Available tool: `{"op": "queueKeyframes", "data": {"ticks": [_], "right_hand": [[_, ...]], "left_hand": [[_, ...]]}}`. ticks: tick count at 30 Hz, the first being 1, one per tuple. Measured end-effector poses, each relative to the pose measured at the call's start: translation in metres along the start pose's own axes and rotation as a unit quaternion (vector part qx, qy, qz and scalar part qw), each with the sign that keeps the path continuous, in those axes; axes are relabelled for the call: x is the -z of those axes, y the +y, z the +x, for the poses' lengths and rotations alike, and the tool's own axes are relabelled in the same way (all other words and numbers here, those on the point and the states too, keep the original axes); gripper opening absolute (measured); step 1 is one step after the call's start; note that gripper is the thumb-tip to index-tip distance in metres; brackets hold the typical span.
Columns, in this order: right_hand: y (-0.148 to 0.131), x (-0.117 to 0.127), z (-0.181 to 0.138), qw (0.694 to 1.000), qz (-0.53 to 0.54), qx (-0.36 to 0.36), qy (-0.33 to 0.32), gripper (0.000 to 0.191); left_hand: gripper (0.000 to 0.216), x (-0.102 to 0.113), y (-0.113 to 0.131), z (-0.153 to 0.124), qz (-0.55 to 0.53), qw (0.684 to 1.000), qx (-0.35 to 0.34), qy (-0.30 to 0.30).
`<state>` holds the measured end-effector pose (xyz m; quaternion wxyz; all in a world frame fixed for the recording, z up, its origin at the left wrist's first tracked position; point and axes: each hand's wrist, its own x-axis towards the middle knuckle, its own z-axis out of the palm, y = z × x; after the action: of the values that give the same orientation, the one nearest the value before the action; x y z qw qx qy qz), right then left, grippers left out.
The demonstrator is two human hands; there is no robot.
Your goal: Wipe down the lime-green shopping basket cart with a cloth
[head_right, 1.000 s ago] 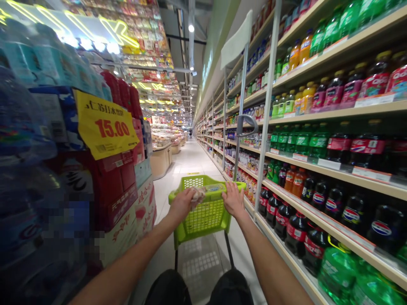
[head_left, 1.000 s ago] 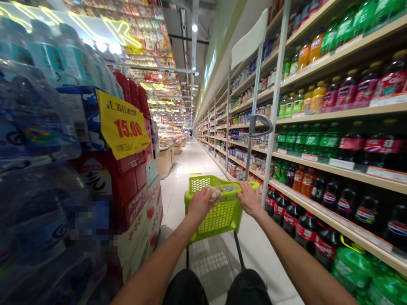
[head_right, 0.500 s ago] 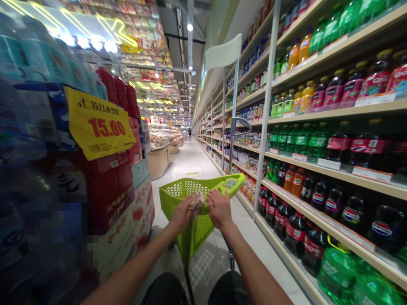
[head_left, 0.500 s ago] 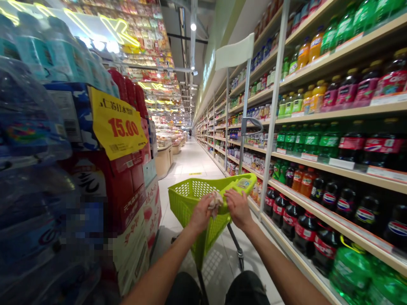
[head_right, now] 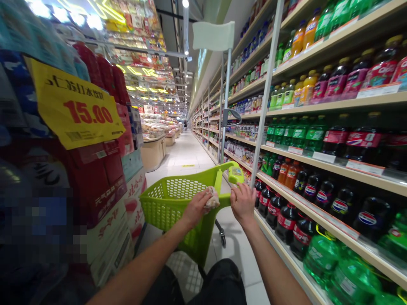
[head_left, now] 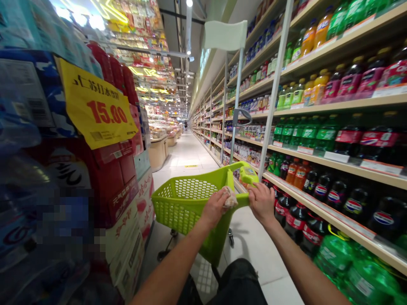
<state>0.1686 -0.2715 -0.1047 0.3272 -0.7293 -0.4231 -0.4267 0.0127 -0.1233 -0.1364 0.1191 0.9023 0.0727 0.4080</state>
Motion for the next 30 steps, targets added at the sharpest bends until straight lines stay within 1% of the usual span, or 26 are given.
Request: {"op": "queueKeyframes", "data": {"ticks": [2, 3, 5, 6, 7, 8, 10, 11, 12, 13, 14, 16, 18, 19, 21, 23, 24, 25, 27, 28, 30], "right_hand": [[0.011, 0.003, 0.001, 1.0, -0.03, -0.003, -0.001, 0.031], [0.013, 0.003, 0.001, 0.999, -0.04, -0.009, -0.002, 0.032], [0.009, 0.001, 0.001, 0.999, -0.048, -0.015, -0.013, 0.033], [0.003, -0.001, 0.0, 0.999, -0.044, -0.005, -0.03, 0.032], [-0.006, -0.004, -0.002, 0.998, -0.034, 0.013, -0.054, 0.032], [-0.015, -0.007, -0.004, 0.996, -0.021, 0.036, -0.082, 0.03], [-0.031, -0.014, -0.009, 0.989, -0.002, 0.071, -0.132, 0.028], [-0.035, -0.017, -0.011, 0.986, 0.0, 0.077, -0.147, 0.027], [-0.036, -0.02, -0.013, 0.984, -0.004, 0.079, -0.157, 0.027], [-0.035, -0.021, -0.014, 0.983, -0.012, 0.079, -0.163, 0.027], [-0.033, -0.023, -0.015, 0.982, -0.02, 0.08, -0.167, 0.028], [-0.027, -0.025, -0.015, 0.98, -0.035, 0.089, -0.176, 0.03], [-0.025, -0.029, -0.015, 0.978, -0.047, 0.093, -0.179, 0.031], [-0.026, -0.031, -0.015, 0.978, -0.052, 0.094, -0.179, 0.032], [-0.03, -0.037, -0.017, 0.977, -0.053, 0.099, -0.179, 0.034], [-0.033, -0.043, -0.019, 0.976, -0.044, 0.116, -0.179, 0.034], [-0.032, -0.046, -0.019, 0.975, -0.038, 0.127, -0.178, 0.035], [-0.031, -0.049, -0.02, 0.974, -0.032, 0.137, -0.176, 0.035], [-0.026, -0.053, -0.02, 0.974, -0.023, 0.149, -0.168, 0.034], [-0.025, -0.055, -0.02, 0.975, -0.02, 0.149, -0.161, 0.034], [-0.024, -0.06, -0.02, 0.98, -0.018, 0.136, -0.144, 0.034]], "left_hand": [[0.046, 0.006, -0.019, -0.009, 0.03, 0.998, 0.049, -0.015], [0.045, 0.01, -0.031, -0.016, 0.049, 0.994, 0.096, -0.017], [0.043, 0.013, -0.048, -0.027, 0.068, 0.987, 0.148, -0.003], [0.042, 0.011, -0.05, -0.03, 0.073, 0.984, 0.16, 0.004], [0.042, 0.006, -0.049, -0.03, 0.07, 0.986, 0.151, 0.005], [0.042, 0.0, -0.045, -0.028, 0.064, 0.99, 0.126, 0.002], [0.043, -0.012, -0.035, -0.023, 0.048, 0.998, 0.043, -0.014], [0.043, -0.015, -0.035, -0.023, 0.047, 0.999, 0.008, -0.022], [0.042, -0.014, -0.039, -0.025, 0.054, 0.998, -0.013, -0.026], [0.041, -0.009, -0.047, -0.03, 0.066, 0.997, -0.017, -0.027], [0.041, -0.001, -0.059, -0.038, 0.085, 0.996, -0.001, -0.022], [0.039, 0.016, -0.088, -0.058, 0.117, 0.992, 0.048, -0.009], [0.04, 0.025, -0.107, -0.073, 0.139, 0.985, 0.096, 0.025], [0.041, 0.024, -0.11, -0.077, 0.139, 0.984, 0.104, 0.034], [0.042, 0.016, -0.105, -0.077, 0.118, 0.988, 0.091, 0.033], [0.043, 0.01, -0.098, -0.072, 0.091, 0.993, 0.07, 0.009], [0.044, 0.012, -0.098, -0.072, 0.083, 0.994, 0.073, -0.004], [0.043, 0.018, -0.101, -0.073, 0.083, 0.992, 0.092, -0.011], [0.043, 0.037, -0.116, -0.08, 0.101, 0.981, 0.164, -0.008], [0.042, 0.048, -0.125, -0.085, 0.121, 0.968, 0.218, 0.012], [0.043, 0.063, -0.136, -0.092, 0.145, 0.948, 0.281, 0.041]]}}
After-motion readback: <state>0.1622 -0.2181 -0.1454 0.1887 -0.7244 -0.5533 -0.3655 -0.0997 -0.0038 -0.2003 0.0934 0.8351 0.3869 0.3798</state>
